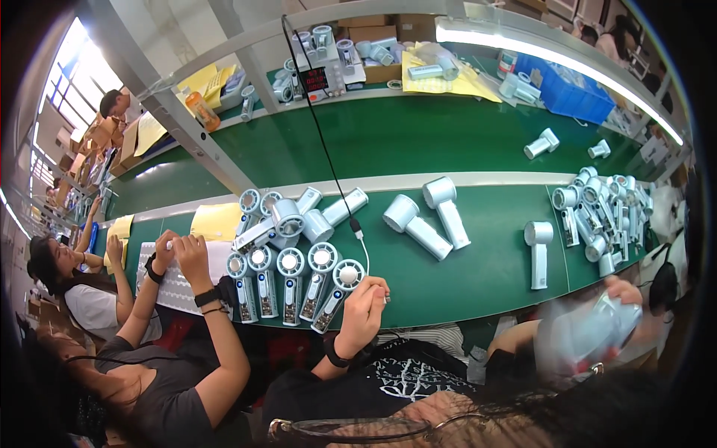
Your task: Assembling handheld electronic devices by fitting plastic housings and internal components together on an assembly line.
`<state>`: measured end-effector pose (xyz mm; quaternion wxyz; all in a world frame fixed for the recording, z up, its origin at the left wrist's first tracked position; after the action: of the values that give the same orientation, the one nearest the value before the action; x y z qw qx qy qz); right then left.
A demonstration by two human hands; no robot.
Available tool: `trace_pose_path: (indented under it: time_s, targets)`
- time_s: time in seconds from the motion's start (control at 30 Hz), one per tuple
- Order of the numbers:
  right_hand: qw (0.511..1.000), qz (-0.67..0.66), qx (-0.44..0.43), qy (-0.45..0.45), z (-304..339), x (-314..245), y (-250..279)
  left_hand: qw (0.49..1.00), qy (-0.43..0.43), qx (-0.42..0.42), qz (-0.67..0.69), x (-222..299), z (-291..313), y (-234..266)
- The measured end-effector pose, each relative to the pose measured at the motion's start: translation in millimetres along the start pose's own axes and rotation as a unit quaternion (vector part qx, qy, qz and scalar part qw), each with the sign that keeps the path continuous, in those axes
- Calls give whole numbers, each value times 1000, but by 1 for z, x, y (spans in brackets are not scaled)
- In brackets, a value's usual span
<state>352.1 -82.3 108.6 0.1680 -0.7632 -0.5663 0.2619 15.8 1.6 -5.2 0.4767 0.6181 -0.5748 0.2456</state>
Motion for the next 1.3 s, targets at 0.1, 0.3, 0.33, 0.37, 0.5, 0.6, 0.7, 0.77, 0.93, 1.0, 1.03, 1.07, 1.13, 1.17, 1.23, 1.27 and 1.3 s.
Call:
trace_pose_path:
  time_s: [0.1, 0.3, 0.33, 0.37, 0.5, 0.6, 0.7, 0.77, 0.93, 1.0, 1.03, 1.07, 1.13, 1.17, 1.23, 1.27, 1.3]
  targets:
    - [938, -293, -62, -175, -4, 2, -46, 997, 58, -41, 40, -4, -3, -11]
    - [793, -523, -41, -309, 4, 24, -57, 997, 56, -51, 27, -4, -7, -13]
    - [776, -543, -28, -320, 6, 27, -54, 996, 59, -61, 31, -3, -8, -16]
    - [757, -562, -13, -332, 12, 29, -49, 995, 65, -72, 33, -3, -6, -18]
    - [681, -630, 41, -370, 31, 53, -30, 992, 75, -84, 55, -5, -8, -25]
    - [646, -635, 89, -415, 46, 83, 0, 992, 76, -87, 47, -4, -9, -23]
    - [711, -527, 93, -457, 65, 127, 18, 992, 78, -91, 47, -6, -9, -20]
    - [684, -528, 98, -494, 67, 149, 19, 992, 85, -82, 50, -6, -11, -17]
    - [744, -287, 54, -601, 59, 228, 17, 992, 81, -84, 48, -10, -11, -16]
    - [769, -173, -12, -615, 58, 278, 20, 992, 80, -83, 46, -14, -9, -14]
    - [785, -51, -76, -612, 58, 300, 18, 992, 80, -83, 47, -14, -9, -12]
    - [782, -54, -80, -616, 62, 321, 14, 993, 83, -77, 44, -13, -10, -11]
    - [790, 345, -89, -498, 74, 357, -4, 993, 94, -67, 39, -9, -11, -6]
    - [789, 341, -95, -502, 80, 369, -11, 992, 98, -64, 38, -7, -11, -4]
    - [748, 463, -192, -436, 90, 388, -24, 993, 102, -52, 32, -7, -9, 0]
    - [719, 519, -236, -396, 95, 397, -25, 993, 100, -48, 30, -7, -9, 1]
    - [718, 519, -238, -398, 97, 404, -22, 994, 97, -46, 28, -7, -8, 2]
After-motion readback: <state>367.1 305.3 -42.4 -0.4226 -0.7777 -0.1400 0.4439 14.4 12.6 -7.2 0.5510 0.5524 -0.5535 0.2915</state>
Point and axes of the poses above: each hand's wrist, its own z-axis away from the middle knuckle, its own y-axis out of the back of the hand, x = y × z, the point moved 1 cm from there along -z, towards the middle knuckle, and after that the axes turned 1 degree about x, right-handed, at the moved point
